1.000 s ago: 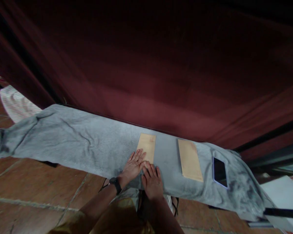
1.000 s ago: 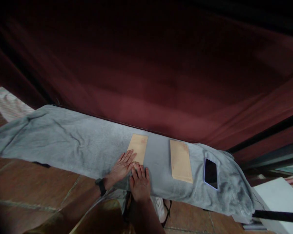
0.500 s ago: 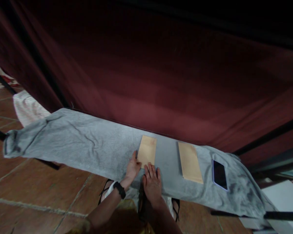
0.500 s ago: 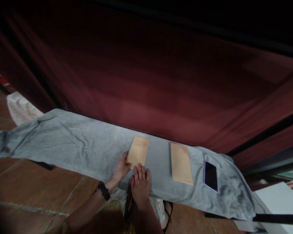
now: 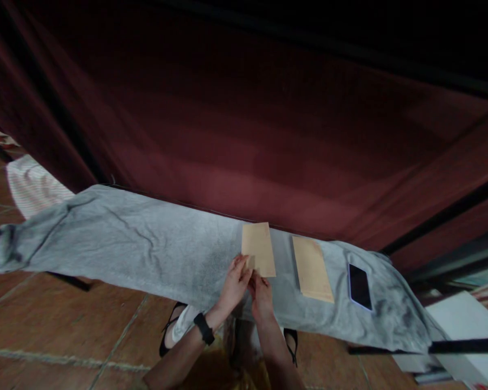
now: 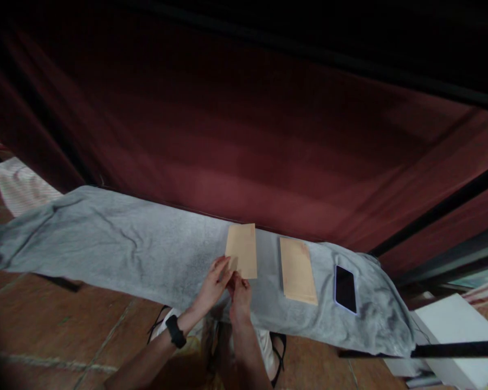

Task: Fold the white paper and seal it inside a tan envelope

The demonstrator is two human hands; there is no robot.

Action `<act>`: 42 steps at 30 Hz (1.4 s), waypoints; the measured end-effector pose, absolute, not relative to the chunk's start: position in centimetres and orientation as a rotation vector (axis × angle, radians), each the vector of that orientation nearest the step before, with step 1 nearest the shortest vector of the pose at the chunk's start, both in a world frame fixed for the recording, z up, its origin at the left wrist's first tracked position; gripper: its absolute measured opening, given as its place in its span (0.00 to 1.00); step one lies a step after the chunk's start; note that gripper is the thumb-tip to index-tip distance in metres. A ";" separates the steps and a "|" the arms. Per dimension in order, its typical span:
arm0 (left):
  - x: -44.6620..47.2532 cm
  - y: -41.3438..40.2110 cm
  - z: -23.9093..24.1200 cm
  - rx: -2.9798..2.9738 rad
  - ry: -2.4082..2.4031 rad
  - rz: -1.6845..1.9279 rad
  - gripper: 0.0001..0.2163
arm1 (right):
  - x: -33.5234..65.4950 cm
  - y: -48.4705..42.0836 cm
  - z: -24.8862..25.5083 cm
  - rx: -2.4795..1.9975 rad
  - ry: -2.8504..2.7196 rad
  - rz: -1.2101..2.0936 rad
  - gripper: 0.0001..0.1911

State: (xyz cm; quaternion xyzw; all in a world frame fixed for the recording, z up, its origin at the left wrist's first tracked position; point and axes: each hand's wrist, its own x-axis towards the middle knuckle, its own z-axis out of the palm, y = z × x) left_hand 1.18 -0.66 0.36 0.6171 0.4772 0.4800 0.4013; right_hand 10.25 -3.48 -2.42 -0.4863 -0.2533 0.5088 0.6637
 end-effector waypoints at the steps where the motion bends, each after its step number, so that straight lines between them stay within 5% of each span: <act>1: 0.9 -0.6 -0.5 1.563 1.265 1.165 0.18 | 10.1 -3.7 -2.6 -1.095 -0.519 1.211 0.14; 11: -1.1 0.0 -3.3 1.701 1.464 0.947 0.27 | 11.3 -6.4 -2.9 -1.370 -0.734 1.467 0.23; 21: -0.5 0.7 -2.5 2.315 1.523 0.638 0.20 | 13.8 -8.7 -4.8 -1.659 -1.958 0.138 0.24; 33: 4.7 12.4 -3.5 2.511 1.186 0.450 0.27 | 13.3 -9.0 -4.1 -1.687 -1.986 0.038 0.25; 42: 4.3 12.5 -3.5 2.526 1.056 0.440 0.25 | 13.5 -8.9 -4.5 -1.644 -1.979 -0.004 0.24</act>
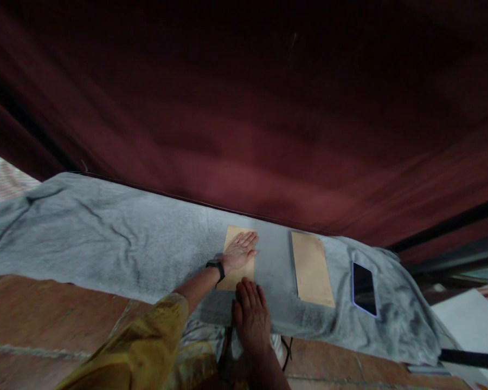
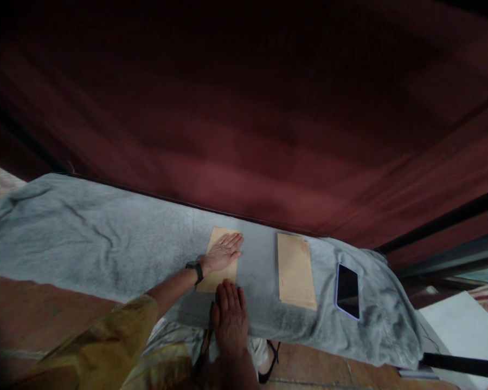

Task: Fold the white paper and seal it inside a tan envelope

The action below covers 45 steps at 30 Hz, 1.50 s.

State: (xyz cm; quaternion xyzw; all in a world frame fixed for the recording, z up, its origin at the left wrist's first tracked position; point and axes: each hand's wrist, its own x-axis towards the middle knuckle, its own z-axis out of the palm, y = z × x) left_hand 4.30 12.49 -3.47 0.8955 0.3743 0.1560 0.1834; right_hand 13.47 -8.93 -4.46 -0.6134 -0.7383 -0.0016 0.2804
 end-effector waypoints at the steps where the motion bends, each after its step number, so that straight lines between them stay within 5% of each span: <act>1: 3.9 12.0 -3.6 2.538 1.028 0.435 0.25 | 13.5 -9.0 -4.4 -1.635 -1.980 0.002 0.24; 19: 0.0 2.8 -2.2 2.550 0.830 0.394 0.24 | 13.9 -8.8 -4.9 -1.628 -1.681 0.234 0.18; 32: -2.9 -1.8 -2.2 2.556 0.602 0.410 0.29 | 14.9 -8.4 -5.3 -1.695 -1.835 0.269 0.27; 45: -2.9 -1.6 -2.6 2.853 0.595 0.282 0.29 | 16.3 1.1 -4.4 -1.794 -2.338 0.288 0.32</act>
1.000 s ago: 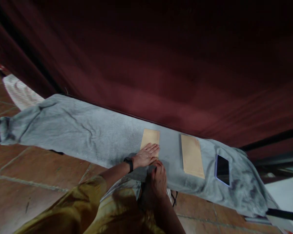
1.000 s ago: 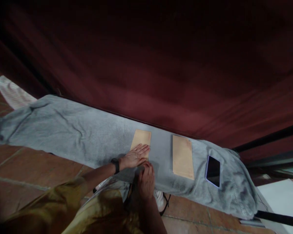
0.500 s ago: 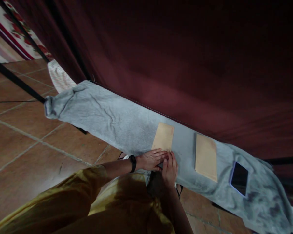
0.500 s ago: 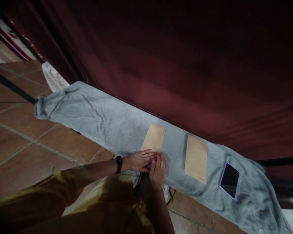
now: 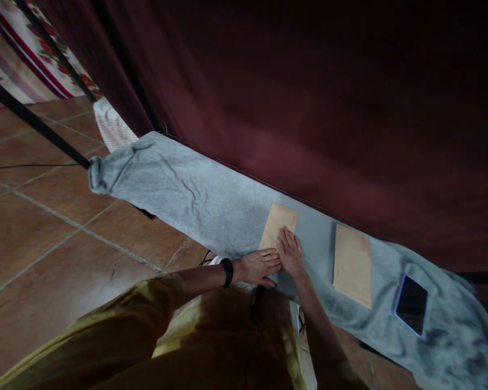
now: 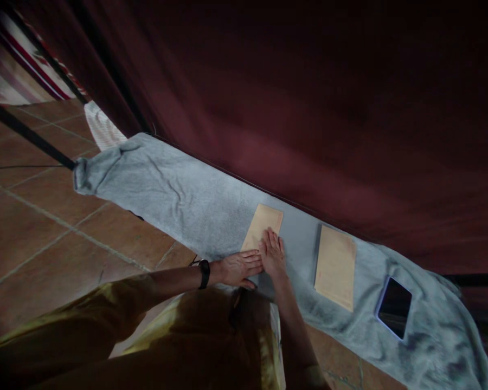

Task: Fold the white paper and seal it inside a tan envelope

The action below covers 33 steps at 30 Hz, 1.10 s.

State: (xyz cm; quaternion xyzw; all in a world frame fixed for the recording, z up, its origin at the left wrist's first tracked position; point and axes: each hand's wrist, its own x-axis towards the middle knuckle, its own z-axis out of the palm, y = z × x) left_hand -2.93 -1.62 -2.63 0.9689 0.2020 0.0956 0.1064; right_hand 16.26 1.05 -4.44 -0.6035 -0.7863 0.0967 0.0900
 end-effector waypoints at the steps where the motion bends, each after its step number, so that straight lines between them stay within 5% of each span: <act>1: -3.0 -1.6 -2.6 2.875 0.597 0.265 0.30 | 16.1 1.8 -4.5 -1.832 -2.322 0.272 0.33; 14: -3.4 -1.4 -2.3 2.844 0.572 0.304 0.35 | 15.4 5.4 -5.5 -1.920 -2.175 0.014 0.31; 33: -4.0 -1.5 -2.9 2.793 0.679 0.268 0.31 | 16.2 -2.0 -5.2 -1.885 -2.177 0.025 0.29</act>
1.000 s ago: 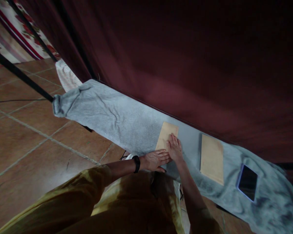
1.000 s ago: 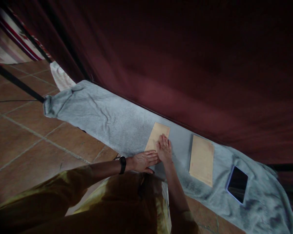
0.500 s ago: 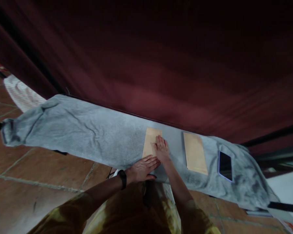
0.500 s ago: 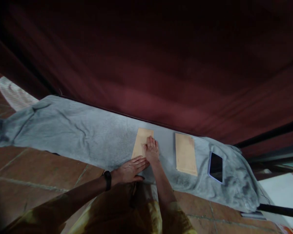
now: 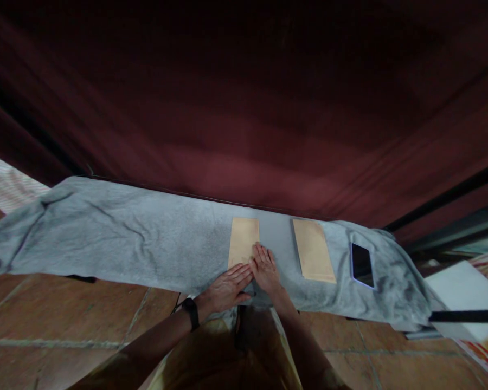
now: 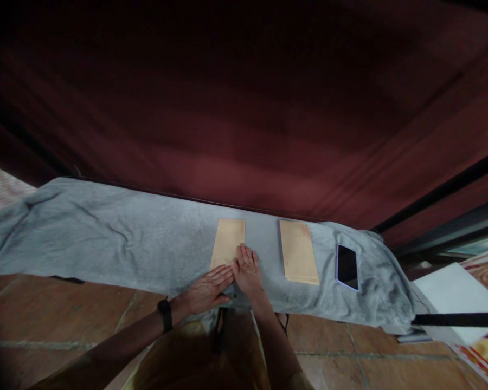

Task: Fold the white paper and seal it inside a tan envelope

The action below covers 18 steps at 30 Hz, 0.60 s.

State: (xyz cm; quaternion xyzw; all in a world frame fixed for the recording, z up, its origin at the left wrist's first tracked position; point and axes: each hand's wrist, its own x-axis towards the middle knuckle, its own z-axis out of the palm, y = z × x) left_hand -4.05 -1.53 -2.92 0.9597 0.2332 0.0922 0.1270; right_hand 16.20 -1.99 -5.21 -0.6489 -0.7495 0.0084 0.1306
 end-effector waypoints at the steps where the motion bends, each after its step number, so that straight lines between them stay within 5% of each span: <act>1: -4.3 -1.6 -3.1 2.794 0.699 0.276 0.32 | 16.2 -2.7 -5.2 -1.871 -2.183 0.011 0.29; 18: -7.4 -3.7 -4.2 2.809 1.106 0.393 0.27 | 16.5 -9.8 -4.3 -1.744 -2.162 0.007 0.27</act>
